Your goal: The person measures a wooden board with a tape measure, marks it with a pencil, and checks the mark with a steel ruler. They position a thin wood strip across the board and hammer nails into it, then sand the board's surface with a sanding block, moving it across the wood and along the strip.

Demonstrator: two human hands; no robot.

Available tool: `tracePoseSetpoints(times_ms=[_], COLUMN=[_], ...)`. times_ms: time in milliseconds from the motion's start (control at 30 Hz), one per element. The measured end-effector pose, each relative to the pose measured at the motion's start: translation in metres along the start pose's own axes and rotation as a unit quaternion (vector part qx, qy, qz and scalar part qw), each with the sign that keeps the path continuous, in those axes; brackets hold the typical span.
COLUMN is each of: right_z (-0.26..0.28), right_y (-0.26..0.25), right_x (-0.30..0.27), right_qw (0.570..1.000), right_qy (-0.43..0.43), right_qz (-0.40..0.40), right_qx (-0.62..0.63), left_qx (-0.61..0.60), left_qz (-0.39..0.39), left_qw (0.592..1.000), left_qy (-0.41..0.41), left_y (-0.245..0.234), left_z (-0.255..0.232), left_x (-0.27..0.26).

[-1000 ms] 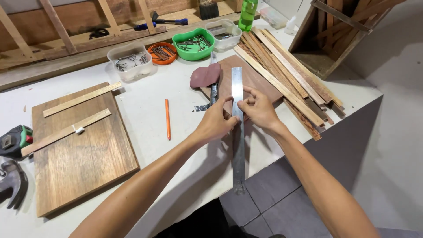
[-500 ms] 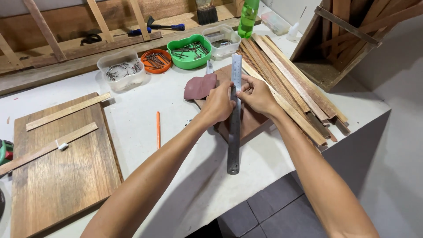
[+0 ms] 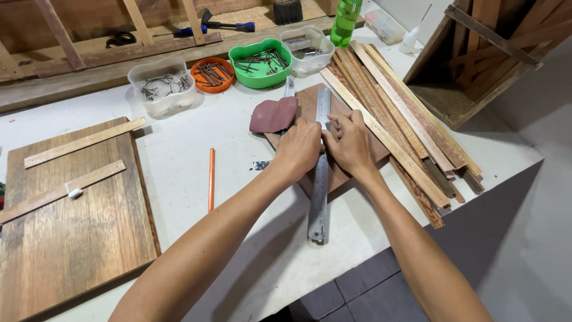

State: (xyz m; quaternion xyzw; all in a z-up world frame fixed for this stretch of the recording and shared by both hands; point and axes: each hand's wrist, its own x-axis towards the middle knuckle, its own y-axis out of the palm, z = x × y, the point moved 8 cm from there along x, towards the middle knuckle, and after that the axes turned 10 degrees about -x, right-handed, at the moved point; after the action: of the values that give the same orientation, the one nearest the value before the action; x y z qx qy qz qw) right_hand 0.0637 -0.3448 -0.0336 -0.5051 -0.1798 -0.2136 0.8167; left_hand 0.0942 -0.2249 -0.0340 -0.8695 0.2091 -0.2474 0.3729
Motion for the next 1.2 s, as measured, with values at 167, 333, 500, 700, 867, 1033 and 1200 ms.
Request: tracePoseSetpoints(times_ms=[167,333,500,700,867,1033,1200], right_z=[-0.026,-0.009,0.008,0.096,0.175,0.258,0.337], right_y=[0.032,0.011,-0.002,-0.015,0.015,0.058,0.094], right_x=[-0.001,-0.003,-0.009,-0.014,-0.018,-0.03,-0.054], right_qw=[0.998,0.999,0.996,0.978,0.961,0.942,0.916], right_qy=[0.007,-0.011,-0.063,-0.2,-0.277,-0.32,-0.369], right_qz=[0.065,0.042,0.034,0.006,0.02,0.093,0.15], right_qx=[-0.003,0.008,0.049,-0.062,-0.005,0.028,0.044], left_qx=[0.107,0.174,0.193,0.17,0.212,0.261,0.269], left_qz=[-0.025,-0.098,-0.083,-0.116,-0.095,-0.087,-0.081], left_qw=[0.993,0.964,0.946,0.948,0.955,0.951,0.959], left_qy=[0.051,0.173,0.245,0.241,0.182,0.139,0.026], left_y=[0.014,0.006,-0.03,-0.096,-0.137,-0.189,-0.242], left_z=[-0.005,-0.012,-0.007,0.02,0.046,0.081,0.139], left_x=[-0.01,-0.027,-0.051,-0.094,-0.147,-0.212,-0.265])
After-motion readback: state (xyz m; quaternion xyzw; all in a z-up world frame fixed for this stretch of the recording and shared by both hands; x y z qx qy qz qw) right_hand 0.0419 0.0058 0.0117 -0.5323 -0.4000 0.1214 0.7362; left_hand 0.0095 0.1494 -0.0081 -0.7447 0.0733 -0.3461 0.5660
